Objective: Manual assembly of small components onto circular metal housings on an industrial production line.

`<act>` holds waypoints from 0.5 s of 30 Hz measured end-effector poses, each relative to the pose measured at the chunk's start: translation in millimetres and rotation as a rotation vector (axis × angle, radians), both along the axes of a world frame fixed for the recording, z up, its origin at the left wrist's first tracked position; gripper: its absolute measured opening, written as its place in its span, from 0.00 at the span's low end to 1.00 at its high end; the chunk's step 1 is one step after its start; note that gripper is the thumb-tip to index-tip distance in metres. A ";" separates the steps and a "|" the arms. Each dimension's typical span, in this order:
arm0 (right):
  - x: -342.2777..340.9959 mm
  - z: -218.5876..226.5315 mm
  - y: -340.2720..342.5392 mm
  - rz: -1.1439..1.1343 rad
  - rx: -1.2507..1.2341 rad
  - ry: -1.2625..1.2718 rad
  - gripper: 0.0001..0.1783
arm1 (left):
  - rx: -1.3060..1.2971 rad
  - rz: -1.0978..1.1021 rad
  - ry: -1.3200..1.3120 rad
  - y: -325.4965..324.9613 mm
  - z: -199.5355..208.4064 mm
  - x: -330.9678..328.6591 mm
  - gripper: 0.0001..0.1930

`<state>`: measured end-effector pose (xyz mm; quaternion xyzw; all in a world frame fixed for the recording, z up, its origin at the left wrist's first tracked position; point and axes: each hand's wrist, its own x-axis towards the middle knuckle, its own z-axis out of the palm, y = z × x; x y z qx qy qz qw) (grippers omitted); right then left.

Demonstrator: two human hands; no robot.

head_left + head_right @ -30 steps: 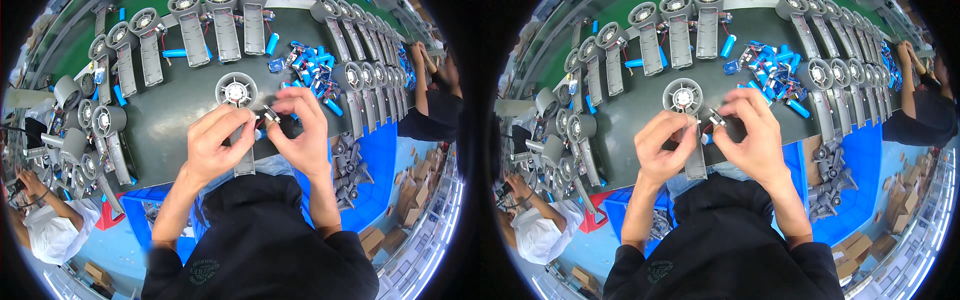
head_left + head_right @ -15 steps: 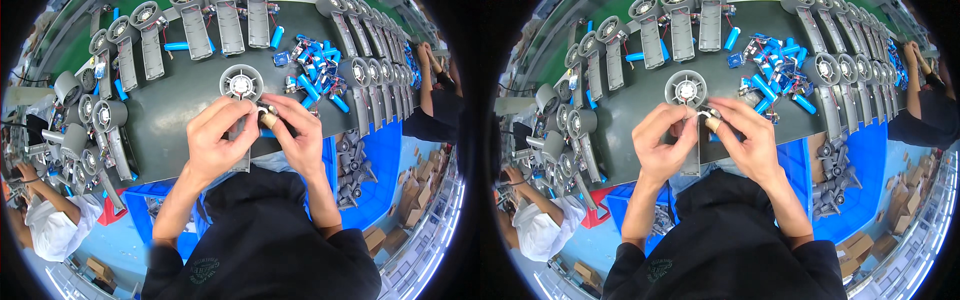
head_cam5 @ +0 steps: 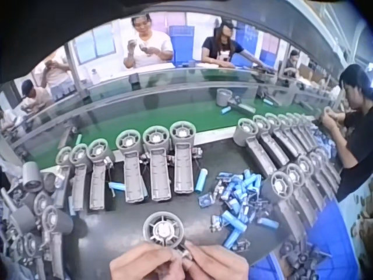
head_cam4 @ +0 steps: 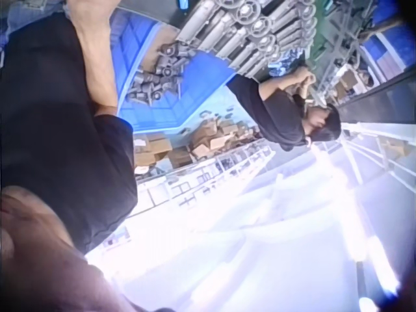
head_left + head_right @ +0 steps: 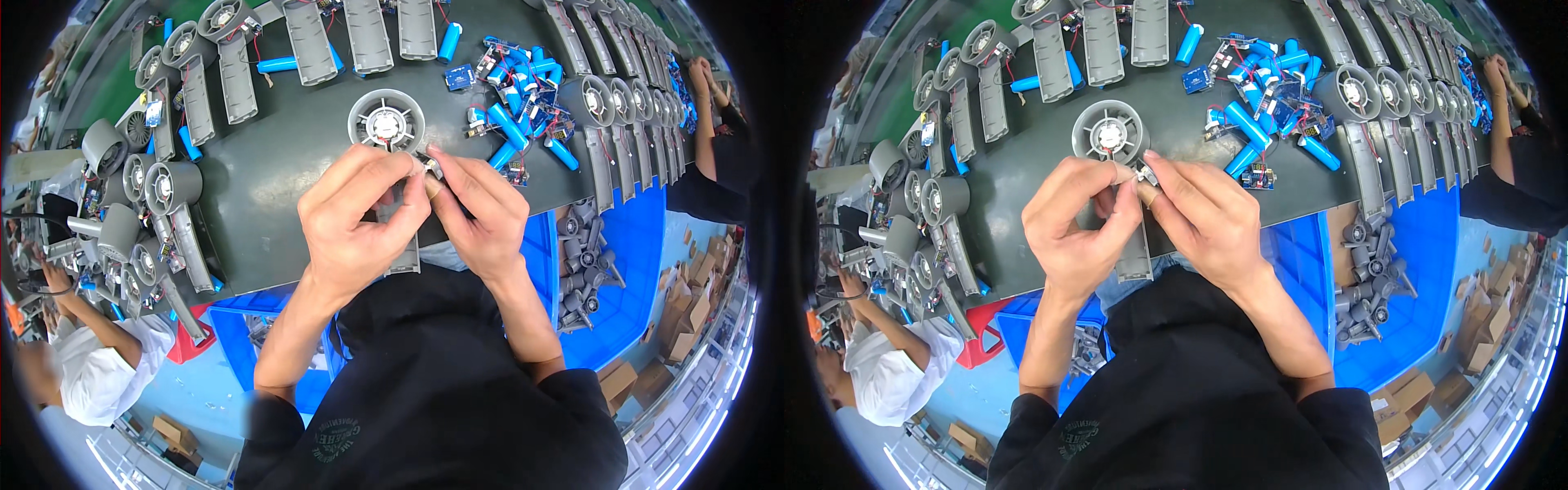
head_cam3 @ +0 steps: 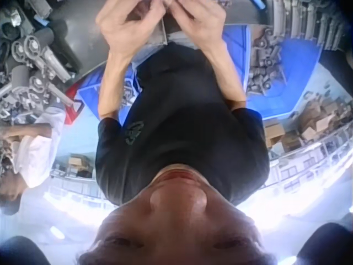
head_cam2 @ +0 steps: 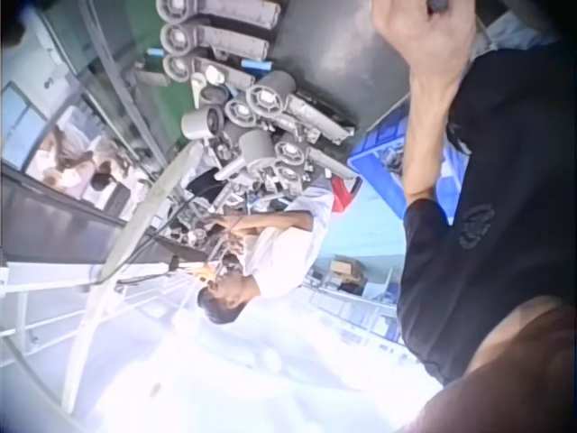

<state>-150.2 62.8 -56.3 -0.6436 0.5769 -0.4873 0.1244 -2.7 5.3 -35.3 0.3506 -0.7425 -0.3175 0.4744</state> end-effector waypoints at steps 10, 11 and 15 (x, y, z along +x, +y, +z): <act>1.3 -8.8 -4.0 -0.004 -0.093 0.015 0.21 | -0.115 0.055 -0.062 3.1 -4.7 -3.2 0.08; 1.4 -8.3 -3.8 -0.006 -0.093 0.012 0.21 | -0.115 0.054 -0.064 3.6 -4.9 -3.3 0.08; 3.0 -9.3 -3.9 -0.013 -0.102 0.000 0.21 | -0.167 0.072 -0.077 4.4 -4.8 -5.3 0.08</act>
